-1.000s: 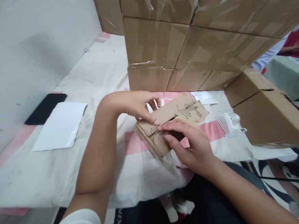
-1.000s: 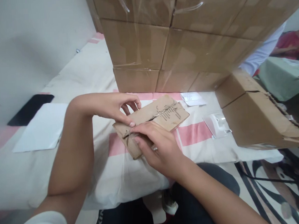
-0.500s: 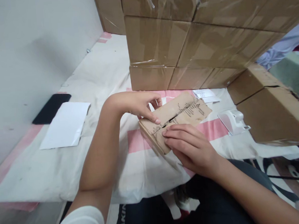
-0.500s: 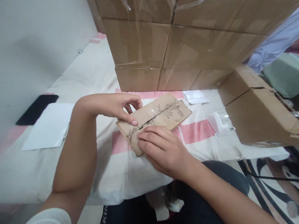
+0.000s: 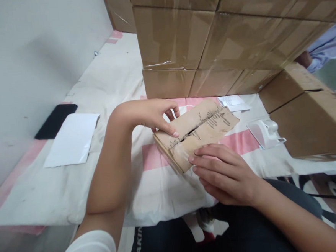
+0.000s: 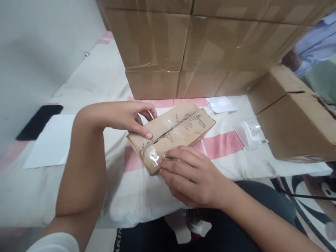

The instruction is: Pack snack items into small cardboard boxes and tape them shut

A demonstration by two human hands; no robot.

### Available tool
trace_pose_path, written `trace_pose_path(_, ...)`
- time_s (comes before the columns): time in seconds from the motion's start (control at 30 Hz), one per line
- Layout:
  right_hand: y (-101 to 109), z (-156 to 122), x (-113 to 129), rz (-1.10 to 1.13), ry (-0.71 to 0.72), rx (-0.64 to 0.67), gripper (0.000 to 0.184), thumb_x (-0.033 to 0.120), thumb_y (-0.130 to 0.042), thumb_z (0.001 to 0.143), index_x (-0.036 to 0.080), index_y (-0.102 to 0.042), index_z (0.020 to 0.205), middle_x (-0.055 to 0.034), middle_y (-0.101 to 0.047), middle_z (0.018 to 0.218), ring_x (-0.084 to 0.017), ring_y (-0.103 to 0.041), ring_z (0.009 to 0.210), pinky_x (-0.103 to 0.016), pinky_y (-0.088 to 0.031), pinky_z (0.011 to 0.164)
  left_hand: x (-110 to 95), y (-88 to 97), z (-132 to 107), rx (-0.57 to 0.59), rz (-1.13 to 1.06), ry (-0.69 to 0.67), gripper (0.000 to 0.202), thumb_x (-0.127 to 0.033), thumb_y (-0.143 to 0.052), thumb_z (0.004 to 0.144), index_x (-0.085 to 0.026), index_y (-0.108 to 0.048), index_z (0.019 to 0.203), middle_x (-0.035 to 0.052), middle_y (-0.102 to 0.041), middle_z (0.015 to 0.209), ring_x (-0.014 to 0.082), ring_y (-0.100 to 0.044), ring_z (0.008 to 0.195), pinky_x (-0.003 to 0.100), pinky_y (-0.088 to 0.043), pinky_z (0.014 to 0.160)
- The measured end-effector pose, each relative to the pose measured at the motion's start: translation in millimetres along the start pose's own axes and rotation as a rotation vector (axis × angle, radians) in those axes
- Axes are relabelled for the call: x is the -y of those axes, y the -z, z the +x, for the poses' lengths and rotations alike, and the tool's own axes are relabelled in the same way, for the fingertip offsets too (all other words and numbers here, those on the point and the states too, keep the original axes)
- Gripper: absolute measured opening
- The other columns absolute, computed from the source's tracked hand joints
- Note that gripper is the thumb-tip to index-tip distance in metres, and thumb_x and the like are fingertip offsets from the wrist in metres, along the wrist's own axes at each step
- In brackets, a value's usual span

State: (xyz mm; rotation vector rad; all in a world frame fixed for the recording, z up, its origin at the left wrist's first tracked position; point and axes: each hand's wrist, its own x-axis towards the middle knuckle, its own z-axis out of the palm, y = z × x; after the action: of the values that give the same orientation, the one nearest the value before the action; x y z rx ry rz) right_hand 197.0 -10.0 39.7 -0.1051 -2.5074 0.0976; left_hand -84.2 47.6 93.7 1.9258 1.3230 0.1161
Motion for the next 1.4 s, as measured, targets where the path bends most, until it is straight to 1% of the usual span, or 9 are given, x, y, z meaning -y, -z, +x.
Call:
trace_pose_path(0.2, -8.5, 6.0, -2.2, -0.094, -0.025, 0.063, 0.033, 0.02, -0.063, 0.091, 0.015, -0.065, 0.123, -0.0118, -0.072, 0.127, -0.03, -0.061, 0.127, -0.048, -0.053, 0.094, -11.8, -11.0, -12.9, -0.103, 0.047, 0.051, 0.057, -0.063, -0.073, 0.071, -0.025, -0.063, 0.111, 0.0067, -0.069, 0.118, 0.0255, -0.066, 0.097, 0.029, -0.047, 0.075)
trace_pose_path(0.33, -15.6, 6.8, -2.5, -0.128, -0.028, -0.031, 0.025, 0.013, -0.061, 0.093, 0.017, -0.068, 0.117, -0.0077, -0.074, 0.123, -0.027, -0.065, 0.12, -0.045, -0.05, 0.092, -18.0, -47.5, -33.1, -0.214, -0.124, 0.091, 0.045, -0.061, -0.055, 0.088, -0.024, -0.06, 0.113, 0.0045, -0.07, 0.113, 0.0247, -0.065, 0.099, 0.032, -0.048, 0.082)
trace_pose_path(0.53, -24.6, 0.8, -1.4, -0.109, 0.028, -0.163, 0.016, 0.014, -0.058, 0.098, 0.02, -0.069, 0.108, -0.0025, -0.078, 0.111, -0.021, -0.068, 0.11, -0.042, -0.049, 0.092, -15.7, -96.0, -50.0, -0.447, -0.422, 0.061, 0.047, -0.056, -0.055, 0.092, -0.022, -0.056, 0.126, 0.0061, -0.064, 0.128, 0.025, -0.06, 0.118, 0.032, -0.048, 0.099)
trace_pose_path(0.9, -26.2, -0.5, -1.2, -0.174, 0.022, -0.25, 0.013, 0.015, -0.057, 0.098, 0.021, -0.067, 0.092, -0.0014, -0.073, 0.085, -0.019, -0.062, 0.09, -0.038, -0.05, 0.082, -15.7, -90.5, -33.3, -0.474, -0.31, 0.096, 0.052, -0.062, -0.042, 0.095, -0.021, -0.064, 0.119, 0.0059, -0.069, 0.121, 0.0255, -0.061, 0.112, 0.033, -0.049, 0.095)
trace_pose_path(0.97, -21.2, -0.4, -3.3, -0.159, 0.009, -0.254, 0.012, 0.019, -0.057, 0.098, 0.021, -0.067, 0.093, -0.0016, -0.072, 0.085, -0.019, -0.062, 0.092, -0.039, -0.049, 0.085, -14.8, -99.4, -29.6, -0.526, -0.405, 0.096, 0.049, -0.059, -0.053, 0.092, -0.021, -0.061, 0.122, 0.0068, -0.065, 0.131, 0.0253, -0.059, 0.119, 0.033, -0.048, 0.1)
trace_pose_path(1.07, -9.3, -3.5, -1.9, -0.09, -0.015, -0.301, 0.012, 0.025, -0.059, 0.098, 0.019, -0.068, 0.094, -0.0033, -0.074, 0.091, -0.022, -0.062, 0.099, -0.041, -0.048, 0.09, -13.8, -127.4, -24.1, -0.824, -0.665, 0.111, 0.061, -0.052, -0.074, 0.078, -0.023, -0.056, 0.128, 0.0076, -0.053, 0.146, 0.0246, -0.055, 0.128, 0.029, -0.048, 0.1)
trace_pose_path(1.17, 6.3, -9.2, 10.2, 0.103, -0.066, -0.342, 0.013, 0.027, -0.064, 0.095, 0.015, -0.069, 0.096, -0.0045, -0.075, 0.097, -0.022, -0.062, 0.102, -0.04, -0.048, 0.093, -15.9, -154.0, -19.5, -1.044, -0.983, 0.164, 0.069, -0.046, -0.083, 0.067, -0.022, -0.058, 0.127, 0.0066, -0.063, 0.127, 0.0219, -0.063, 0.11, 0.027, -0.051, 0.088)
trace_pose_path(1.27, 20.0, -15.8, 25.8, 0.315, -0.075, -0.308, 0.017, 0.032, -0.065, 0.095, 0.016, -0.069, 0.091, -0.0032, -0.075, 0.094, -0.017, -0.062, 0.093, -0.033, -0.049, 0.085, -15.7, -157.6, -15.6, -1.035, -1.147, 0.174, 0.067, -0.037, -0.087, 0.061, -0.023, -0.063, 0.121, 0.0029, -0.068, 0.109, 0.0189, -0.065, 0.093, 0.025, -0.052, 0.077)
trace_pose_path(1.4, 25.4, -26.5, 13.3, 0.309, -0.112, -0.309, 0.019, 0.03, -0.062, 0.096, 0.018, -0.064, 0.081, -0.0004, -0.07, 0.078, -0.015, -0.06, 0.078, -0.032, -0.046, 0.072, 0.5, -131.3, -1.5, -1.003, -1.145, 0.055, 0.057, -0.029, -0.086, 0.063, -0.023, -0.067, 0.116, 0.0028, -0.067, 0.121, 0.0217, -0.063, 0.107, 0.028, -0.054, 0.089)
